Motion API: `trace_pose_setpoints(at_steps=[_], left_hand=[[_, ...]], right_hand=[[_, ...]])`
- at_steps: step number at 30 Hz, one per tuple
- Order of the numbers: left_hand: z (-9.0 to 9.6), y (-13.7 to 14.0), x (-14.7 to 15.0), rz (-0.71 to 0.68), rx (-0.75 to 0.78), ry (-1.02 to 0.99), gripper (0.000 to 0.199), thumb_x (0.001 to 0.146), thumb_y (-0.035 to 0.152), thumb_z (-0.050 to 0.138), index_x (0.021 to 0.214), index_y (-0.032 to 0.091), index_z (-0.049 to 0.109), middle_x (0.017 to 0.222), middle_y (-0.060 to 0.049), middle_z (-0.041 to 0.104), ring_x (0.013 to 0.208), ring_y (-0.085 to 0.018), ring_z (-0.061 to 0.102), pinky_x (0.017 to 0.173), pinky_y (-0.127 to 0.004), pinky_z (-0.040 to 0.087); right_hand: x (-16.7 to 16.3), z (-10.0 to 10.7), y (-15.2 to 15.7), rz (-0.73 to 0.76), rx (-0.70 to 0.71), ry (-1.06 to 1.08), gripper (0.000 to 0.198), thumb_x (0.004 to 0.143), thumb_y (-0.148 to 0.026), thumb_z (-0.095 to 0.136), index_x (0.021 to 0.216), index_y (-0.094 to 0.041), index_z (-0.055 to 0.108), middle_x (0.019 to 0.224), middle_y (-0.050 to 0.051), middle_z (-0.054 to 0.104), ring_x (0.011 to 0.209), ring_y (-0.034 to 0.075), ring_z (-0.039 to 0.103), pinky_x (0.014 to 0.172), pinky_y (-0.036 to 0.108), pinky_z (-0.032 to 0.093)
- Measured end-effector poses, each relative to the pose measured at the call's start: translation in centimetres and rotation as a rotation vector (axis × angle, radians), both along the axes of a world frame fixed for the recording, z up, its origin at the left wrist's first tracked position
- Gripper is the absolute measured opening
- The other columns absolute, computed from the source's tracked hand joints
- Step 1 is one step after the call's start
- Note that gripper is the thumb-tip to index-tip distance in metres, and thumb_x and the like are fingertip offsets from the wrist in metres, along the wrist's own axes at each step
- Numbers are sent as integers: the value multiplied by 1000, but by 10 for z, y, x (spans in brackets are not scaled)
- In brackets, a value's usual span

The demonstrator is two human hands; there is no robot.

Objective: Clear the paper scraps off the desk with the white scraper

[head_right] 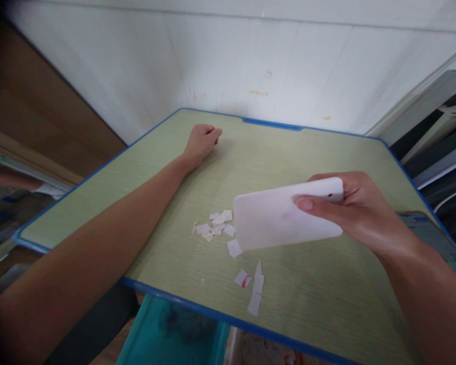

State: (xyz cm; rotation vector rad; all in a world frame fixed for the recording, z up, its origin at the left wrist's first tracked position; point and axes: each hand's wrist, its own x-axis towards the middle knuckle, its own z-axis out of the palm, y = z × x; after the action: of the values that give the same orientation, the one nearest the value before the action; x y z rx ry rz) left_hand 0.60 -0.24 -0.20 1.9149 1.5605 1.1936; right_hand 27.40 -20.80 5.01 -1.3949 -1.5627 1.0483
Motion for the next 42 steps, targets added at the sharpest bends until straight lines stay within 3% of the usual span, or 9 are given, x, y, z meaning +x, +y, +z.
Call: trace_pose_setpoints(at_steps=[11,18,42], left_hand=[[-3,3,-1,-1,-4,2,34,84,28,49,52,21,39,53,2,30,60,-11,33,61,-31,27],[0,0,0,9,-24,16,29,83,26,48,55,21,42,55,1,35,63,-13,39,63,-31,30],[2,-2,1,8,-10,21,30,84,26,49,55,22,41,54,1,32,63,-13,37,63,-31,30]], right_hand=[[-5,4,-3,-29,-5,-23,33,65,-52,87,61,-21,74,48,-1,60,39,10,49,34,20,31],[-6,5,-4,-24,-32,7,26,61,-42,90,61,-21,75,49,-1,62,39,10,50,35,19,32],[-8,8,-5,11,-53,-23,28,62,-44,89,60,-21,74,47,-1,59,39,10,49,34,19,31]])
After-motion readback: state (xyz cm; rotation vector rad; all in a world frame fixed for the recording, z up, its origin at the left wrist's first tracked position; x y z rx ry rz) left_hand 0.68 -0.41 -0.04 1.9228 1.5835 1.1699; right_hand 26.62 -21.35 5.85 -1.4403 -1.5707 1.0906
